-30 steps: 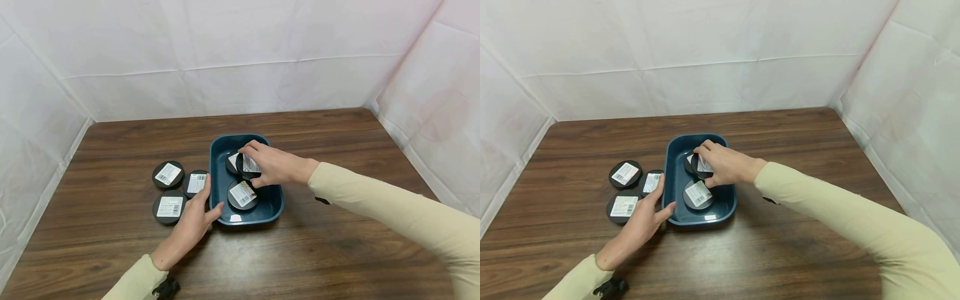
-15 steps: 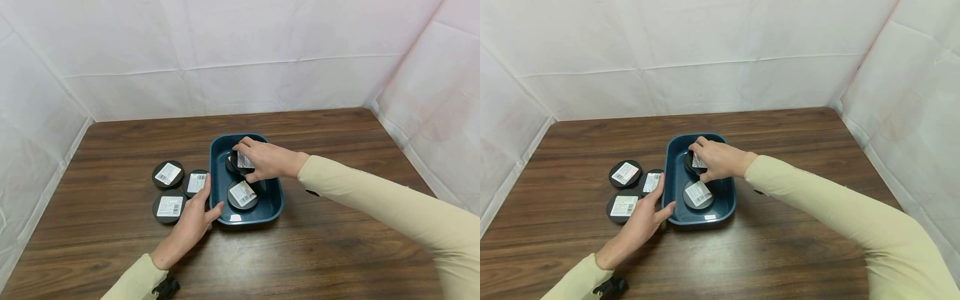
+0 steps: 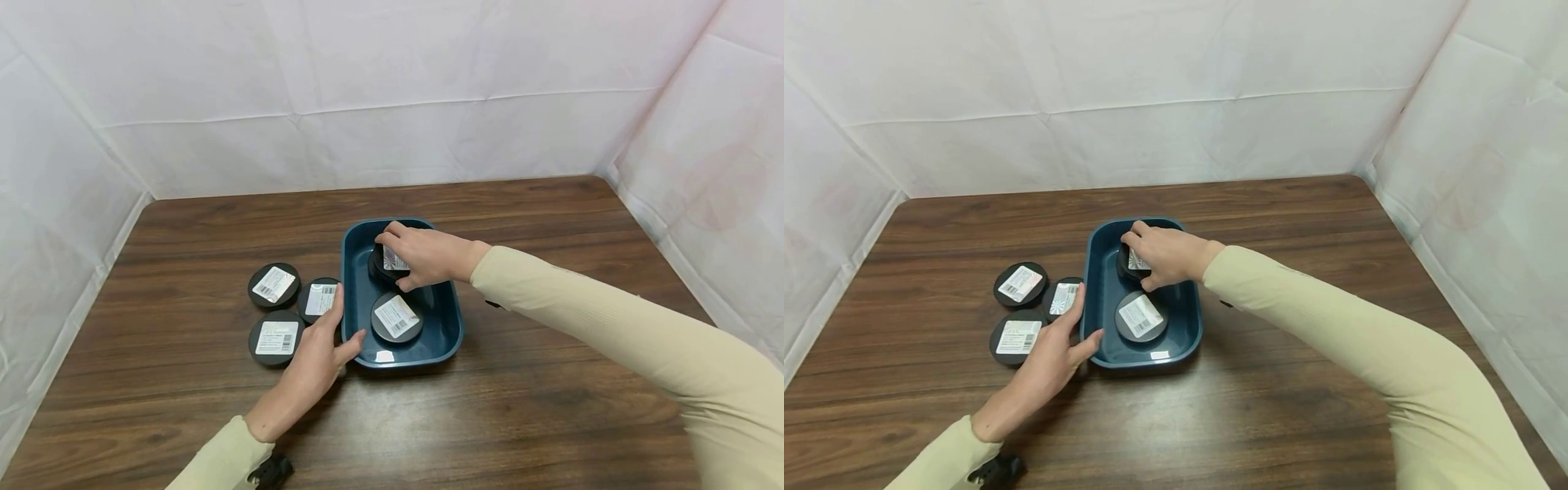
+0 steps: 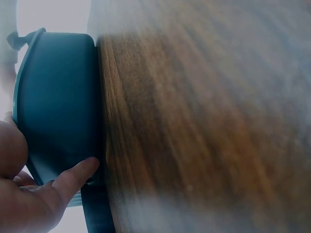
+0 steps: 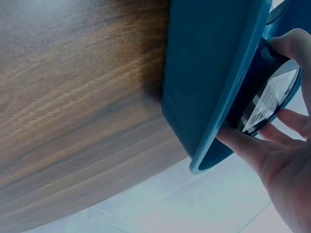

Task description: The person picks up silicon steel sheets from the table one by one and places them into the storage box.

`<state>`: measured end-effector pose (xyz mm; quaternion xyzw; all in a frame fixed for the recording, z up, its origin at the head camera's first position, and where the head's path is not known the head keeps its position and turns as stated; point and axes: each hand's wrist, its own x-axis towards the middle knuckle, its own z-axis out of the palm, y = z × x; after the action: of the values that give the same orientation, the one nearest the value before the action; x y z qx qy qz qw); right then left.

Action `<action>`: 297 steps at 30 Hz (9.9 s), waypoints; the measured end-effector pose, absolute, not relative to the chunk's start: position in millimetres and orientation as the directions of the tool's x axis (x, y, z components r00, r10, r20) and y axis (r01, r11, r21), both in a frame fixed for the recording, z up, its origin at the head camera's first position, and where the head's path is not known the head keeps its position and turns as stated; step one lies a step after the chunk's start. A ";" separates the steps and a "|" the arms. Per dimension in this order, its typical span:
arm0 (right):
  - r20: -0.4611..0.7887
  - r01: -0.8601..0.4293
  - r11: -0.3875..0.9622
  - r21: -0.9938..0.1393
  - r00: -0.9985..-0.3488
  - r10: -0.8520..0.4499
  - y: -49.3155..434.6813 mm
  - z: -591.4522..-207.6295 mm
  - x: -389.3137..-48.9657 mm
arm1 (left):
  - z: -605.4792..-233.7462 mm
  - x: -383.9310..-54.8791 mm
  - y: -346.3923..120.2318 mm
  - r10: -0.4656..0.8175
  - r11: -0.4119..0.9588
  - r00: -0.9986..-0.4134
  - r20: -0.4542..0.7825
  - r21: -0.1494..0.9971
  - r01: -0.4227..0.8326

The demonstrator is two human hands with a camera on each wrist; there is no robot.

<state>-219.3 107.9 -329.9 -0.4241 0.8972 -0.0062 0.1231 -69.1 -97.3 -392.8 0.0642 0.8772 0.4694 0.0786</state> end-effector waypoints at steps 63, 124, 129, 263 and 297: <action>-0.293 -0.738 0.675 -0.003 -0.645 -0.706 91.7 -335.9 -218.9 | -391.6 -68.2 -93.7 0.185 0.535 -0.980 -0.067 0.844 0.044; -0.011 -0.723 0.670 -0.167 -0.678 -0.735 127.1 -323.7 -172.3 | -392.3 -68.0 -92.9 0.179 0.541 -0.982 -0.052 0.840 0.054; 0.008 -0.701 0.681 -0.211 -0.698 -0.716 127.2 -320.9 -157.1 | -391.6 -67.7 -92.8 0.183 0.535 -0.981 -0.061 0.843 0.048; -0.108 -0.027 0.562 -0.827 -0.973 -0.206 169.3 -389.3 -80.5 | -389.0 -68.5 -93.3 0.180 0.570 -0.977 -0.117 0.821 0.007; -0.098 -0.002 0.544 -0.839 -0.983 -0.155 167.5 -391.8 -78.6 | -387.2 -66.4 -89.7 0.131 0.669 -0.981 0.145 0.717 0.195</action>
<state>-78.6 167.5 -391.8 -0.0448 0.8751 -0.4752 0.0803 -66.4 -89.7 -387.2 0.0894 0.9126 0.3968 -0.0405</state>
